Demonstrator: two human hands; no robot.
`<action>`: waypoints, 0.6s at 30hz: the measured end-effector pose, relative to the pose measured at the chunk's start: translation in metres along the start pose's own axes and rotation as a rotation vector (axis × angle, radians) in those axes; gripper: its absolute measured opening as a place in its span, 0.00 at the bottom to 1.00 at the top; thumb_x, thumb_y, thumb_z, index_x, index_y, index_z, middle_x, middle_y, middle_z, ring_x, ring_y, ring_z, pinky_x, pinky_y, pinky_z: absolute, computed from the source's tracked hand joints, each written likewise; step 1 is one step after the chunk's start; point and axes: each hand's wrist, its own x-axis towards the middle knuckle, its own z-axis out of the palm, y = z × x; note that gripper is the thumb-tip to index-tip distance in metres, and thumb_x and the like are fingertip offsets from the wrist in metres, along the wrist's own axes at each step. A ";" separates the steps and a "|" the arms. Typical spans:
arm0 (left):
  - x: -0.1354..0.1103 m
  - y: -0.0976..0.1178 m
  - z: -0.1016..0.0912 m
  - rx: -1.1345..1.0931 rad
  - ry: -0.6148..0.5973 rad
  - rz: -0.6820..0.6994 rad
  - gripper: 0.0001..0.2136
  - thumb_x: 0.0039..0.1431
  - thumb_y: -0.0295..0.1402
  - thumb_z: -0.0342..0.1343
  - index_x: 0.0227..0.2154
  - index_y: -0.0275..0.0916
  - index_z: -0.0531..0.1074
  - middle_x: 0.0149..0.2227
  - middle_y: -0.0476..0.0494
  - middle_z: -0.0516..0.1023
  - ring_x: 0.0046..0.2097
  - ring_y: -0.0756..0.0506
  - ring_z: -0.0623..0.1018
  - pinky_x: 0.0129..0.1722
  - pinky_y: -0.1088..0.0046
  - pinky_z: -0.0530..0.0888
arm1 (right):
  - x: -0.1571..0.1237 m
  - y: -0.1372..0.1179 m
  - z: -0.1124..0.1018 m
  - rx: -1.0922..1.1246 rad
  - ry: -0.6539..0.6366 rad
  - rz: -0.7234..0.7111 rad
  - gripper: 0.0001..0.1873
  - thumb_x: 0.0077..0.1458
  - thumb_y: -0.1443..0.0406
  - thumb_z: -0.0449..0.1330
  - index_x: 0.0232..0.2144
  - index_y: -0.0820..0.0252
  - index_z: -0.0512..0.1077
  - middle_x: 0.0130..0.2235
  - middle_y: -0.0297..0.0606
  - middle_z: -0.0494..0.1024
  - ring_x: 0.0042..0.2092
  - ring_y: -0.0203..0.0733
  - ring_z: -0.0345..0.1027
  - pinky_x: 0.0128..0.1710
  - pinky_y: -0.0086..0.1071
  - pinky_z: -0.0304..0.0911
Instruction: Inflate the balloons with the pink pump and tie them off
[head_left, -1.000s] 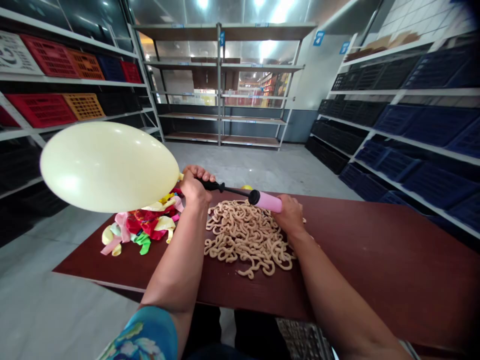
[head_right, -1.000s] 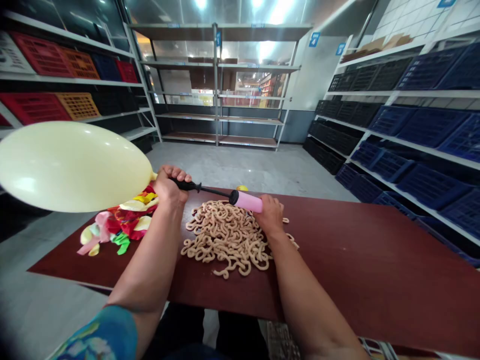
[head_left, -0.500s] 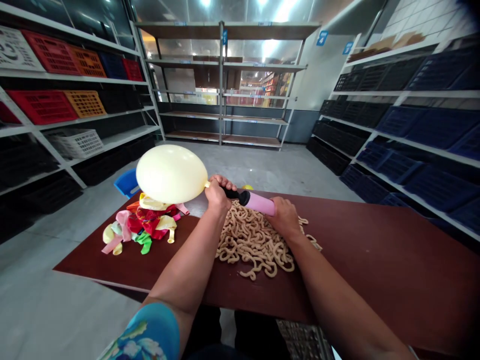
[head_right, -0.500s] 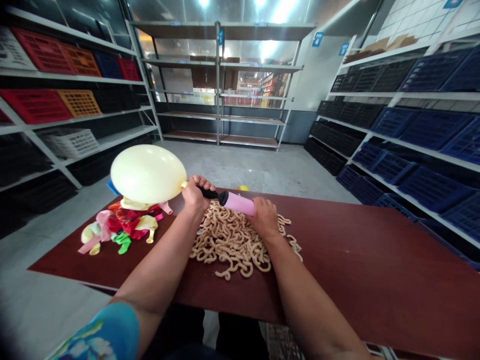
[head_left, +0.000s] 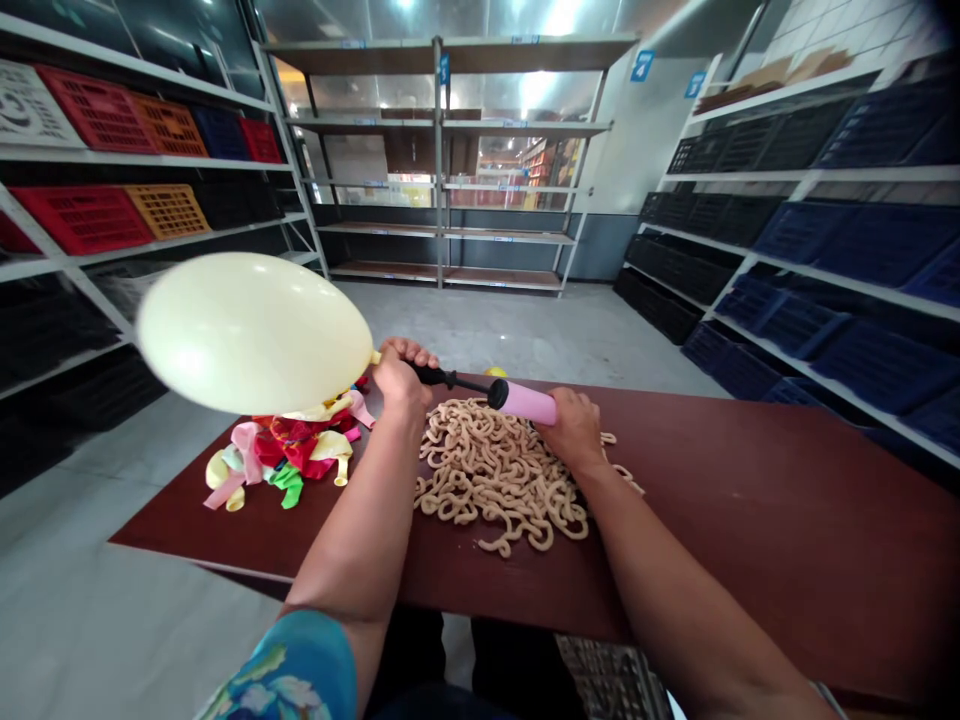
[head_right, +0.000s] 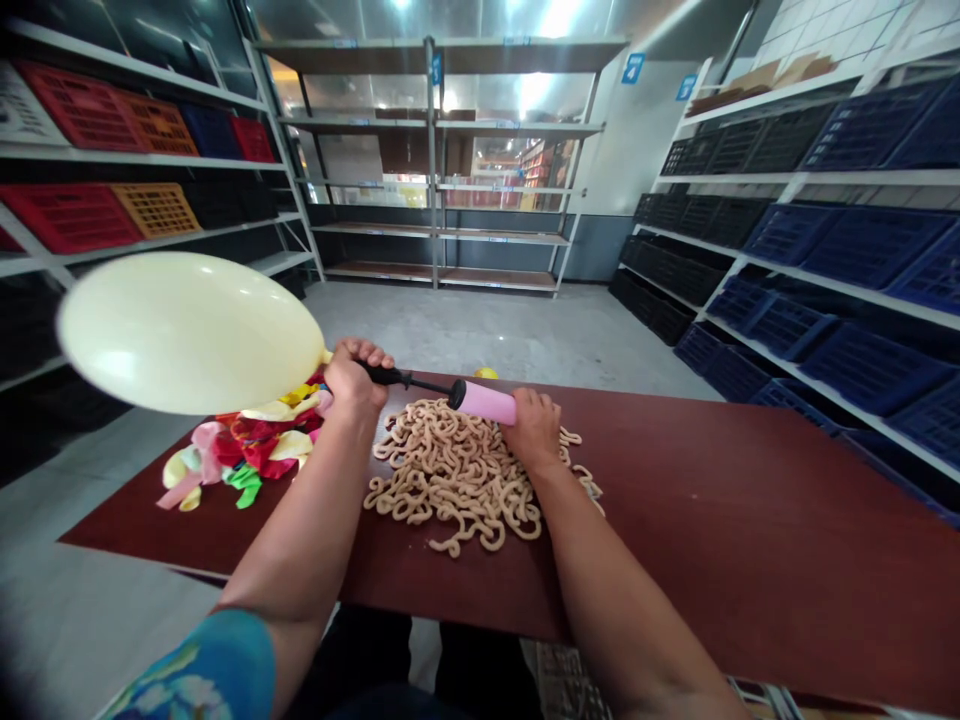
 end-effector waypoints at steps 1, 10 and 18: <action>-0.001 -0.008 -0.001 0.003 0.005 -0.024 0.08 0.47 0.22 0.43 0.20 0.39 0.51 0.18 0.55 0.50 0.17 0.55 0.56 0.18 0.77 0.57 | -0.001 -0.003 -0.001 -0.006 0.005 -0.021 0.14 0.48 0.62 0.55 0.39 0.60 0.66 0.39 0.41 0.72 0.41 0.45 0.59 0.37 0.34 0.47; -0.008 -0.053 -0.014 -0.011 0.027 -0.152 0.08 0.49 0.25 0.45 0.21 0.39 0.50 0.18 0.55 0.50 0.18 0.54 0.58 0.19 0.76 0.59 | -0.004 -0.007 -0.003 -0.007 -0.035 -0.120 0.16 0.48 0.60 0.57 0.39 0.60 0.65 0.38 0.40 0.72 0.41 0.45 0.60 0.37 0.33 0.47; 0.014 -0.009 -0.016 -0.040 0.066 -0.105 0.08 0.47 0.24 0.44 0.21 0.40 0.50 0.18 0.55 0.50 0.17 0.54 0.57 0.19 0.76 0.58 | 0.001 0.012 -0.004 -0.059 -0.075 -0.040 0.12 0.48 0.62 0.55 0.38 0.55 0.65 0.39 0.37 0.73 0.40 0.46 0.63 0.35 0.35 0.48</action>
